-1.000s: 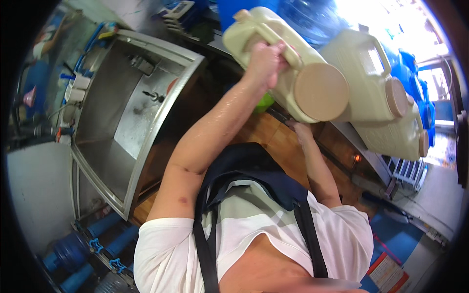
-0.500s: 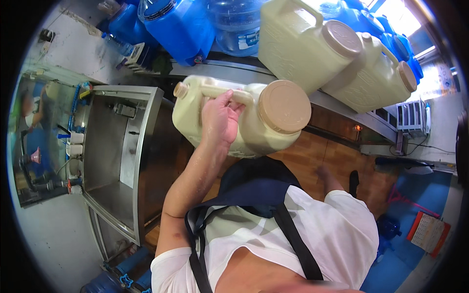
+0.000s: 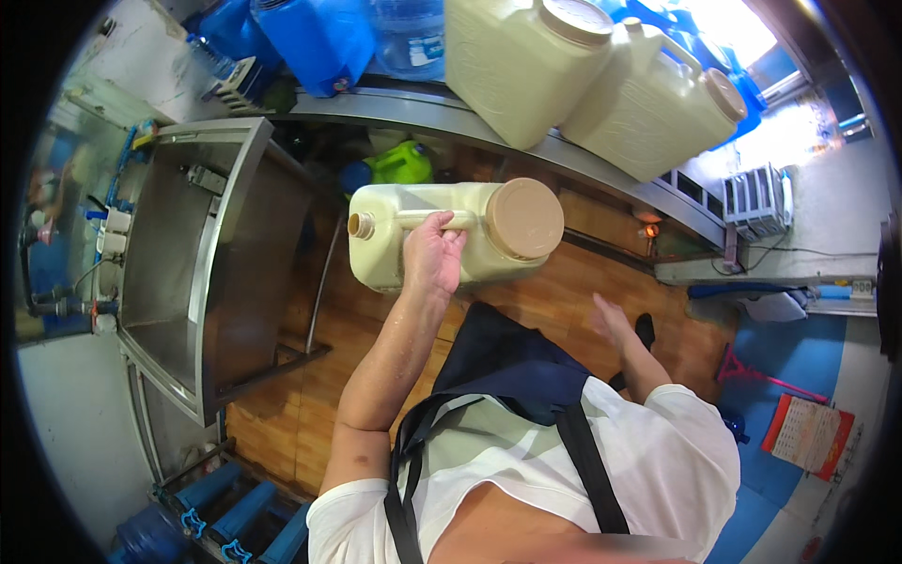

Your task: The person washes a plastic container lid under running water, then places it on a shelf with other containers. They then retrieve a small purple seal and apply it to the neck of a blue water jug, repeating this process for several jugs.

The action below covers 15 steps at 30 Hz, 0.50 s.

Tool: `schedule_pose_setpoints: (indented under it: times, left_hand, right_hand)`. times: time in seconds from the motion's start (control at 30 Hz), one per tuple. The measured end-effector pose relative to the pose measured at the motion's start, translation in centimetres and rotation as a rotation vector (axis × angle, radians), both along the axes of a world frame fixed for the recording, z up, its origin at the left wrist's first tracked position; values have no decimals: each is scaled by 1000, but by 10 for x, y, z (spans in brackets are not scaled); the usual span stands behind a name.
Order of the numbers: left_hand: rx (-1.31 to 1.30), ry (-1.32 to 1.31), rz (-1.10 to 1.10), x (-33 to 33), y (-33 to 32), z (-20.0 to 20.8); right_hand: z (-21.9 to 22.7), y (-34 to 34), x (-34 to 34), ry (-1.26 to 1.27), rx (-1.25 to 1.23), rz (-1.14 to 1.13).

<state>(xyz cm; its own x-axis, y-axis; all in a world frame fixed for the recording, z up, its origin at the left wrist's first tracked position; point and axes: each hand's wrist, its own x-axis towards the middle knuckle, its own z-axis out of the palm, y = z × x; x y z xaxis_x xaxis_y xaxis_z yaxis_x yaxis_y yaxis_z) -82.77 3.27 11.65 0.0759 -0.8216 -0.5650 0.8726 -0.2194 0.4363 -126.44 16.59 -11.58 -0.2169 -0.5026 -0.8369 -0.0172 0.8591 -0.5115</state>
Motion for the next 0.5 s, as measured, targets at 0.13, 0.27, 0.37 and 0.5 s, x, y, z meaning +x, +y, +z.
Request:
schedule_pose_setpoints:
  times: [0.13, 0.27, 0.37, 0.5]
  left_hand:
    - [-23, -55, -189, -58, 17, -1]
    - [-109, -45, -392, -120, 24, 12]
    - [-124, -76, -543, -176, 19, 25]
    - [-188, -107, -767, -267, 10, 45]
  right_hand:
    - [84, -41, 62, -440, -173, -170]
    - [107, -40, 42, -544, -278, -255]
    - [86, -16, -11, -472, -267, -201]
    - [75, 45, -91, -19, -409, 42]
